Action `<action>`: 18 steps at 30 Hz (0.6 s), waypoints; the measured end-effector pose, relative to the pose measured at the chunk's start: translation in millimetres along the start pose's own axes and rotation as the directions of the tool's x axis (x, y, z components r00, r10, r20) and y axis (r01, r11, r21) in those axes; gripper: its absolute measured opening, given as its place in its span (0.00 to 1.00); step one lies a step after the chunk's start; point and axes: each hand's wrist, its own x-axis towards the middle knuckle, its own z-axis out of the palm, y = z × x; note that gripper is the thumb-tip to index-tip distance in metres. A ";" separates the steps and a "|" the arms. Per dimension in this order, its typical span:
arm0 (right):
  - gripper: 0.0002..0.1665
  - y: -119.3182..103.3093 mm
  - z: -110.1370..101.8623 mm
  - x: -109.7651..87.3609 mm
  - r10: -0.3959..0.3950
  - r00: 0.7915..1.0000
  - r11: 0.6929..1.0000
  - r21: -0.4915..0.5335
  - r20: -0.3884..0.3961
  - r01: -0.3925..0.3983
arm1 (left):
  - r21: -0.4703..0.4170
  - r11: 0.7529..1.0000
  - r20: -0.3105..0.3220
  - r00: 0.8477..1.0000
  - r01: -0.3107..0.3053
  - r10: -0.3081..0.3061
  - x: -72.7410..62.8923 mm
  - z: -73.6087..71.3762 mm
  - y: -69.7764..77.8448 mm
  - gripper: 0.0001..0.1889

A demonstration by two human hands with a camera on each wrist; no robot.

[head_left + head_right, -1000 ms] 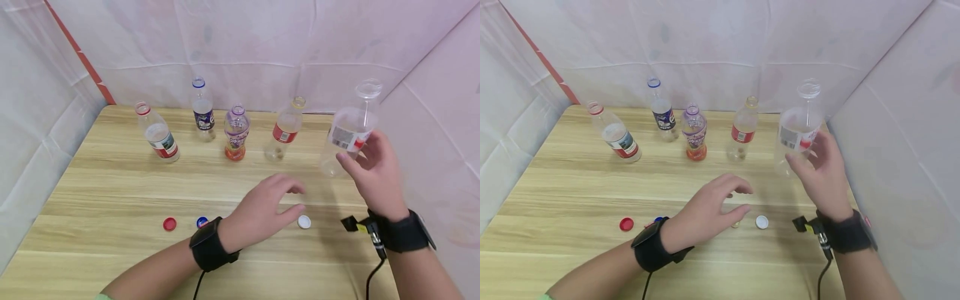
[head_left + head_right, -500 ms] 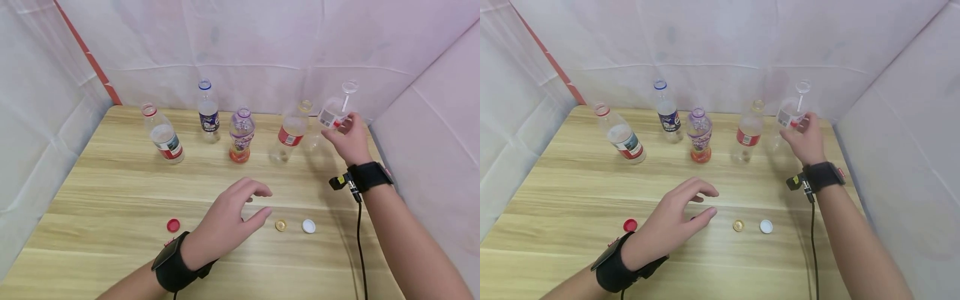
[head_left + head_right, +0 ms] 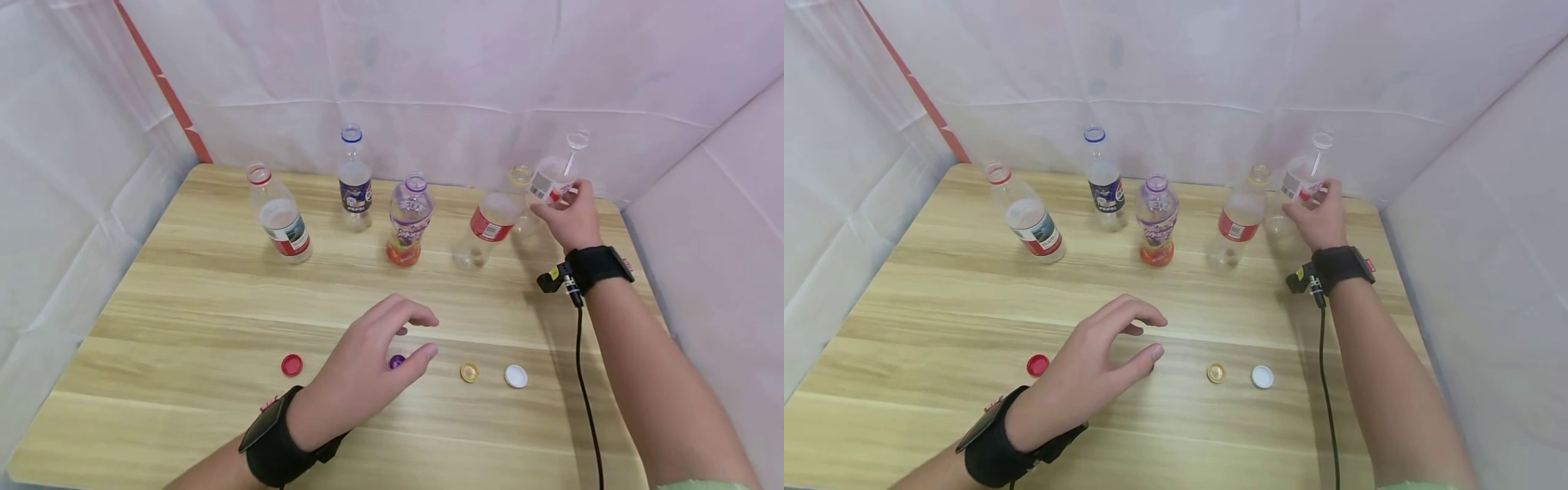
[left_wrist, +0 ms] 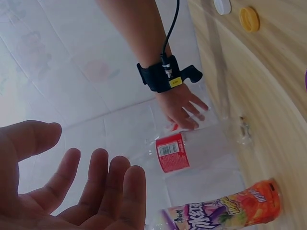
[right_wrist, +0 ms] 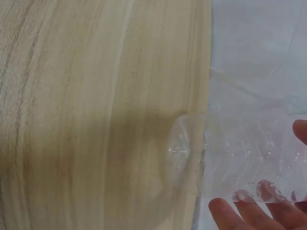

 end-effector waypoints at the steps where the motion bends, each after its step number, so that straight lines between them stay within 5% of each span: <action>1: 0.46 1.1 -0.3 0.1 0.002 1.000 1.000 0.002 -0.001 -0.002 | 0.002 1.000 -0.001 1.000 0.001 -0.001 -0.4 0.0 0.2 0.13; 7: 0.44 7.9 -1.8 -1.3 0.002 1.000 1.000 0.010 -0.018 -0.002 | 0.006 1.000 -0.002 1.000 0.025 -0.025 -1.1 -2.3 -0.7 0.13; 13: 0.53 11.7 -5.5 -11.7 -0.006 1.000 1.000 0.001 0.014 0.006 | 0.021 0.999 -0.011 0.999 0.045 -0.044 2.3 -6.1 -7.1 0.14; 18: 0.53 6.7 -11.2 -34.8 -0.068 0.997 0.995 -0.081 -0.045 0.064 | 0.130 0.989 -0.076 0.996 0.066 -0.056 13.3 -33.3 -13.5 0.17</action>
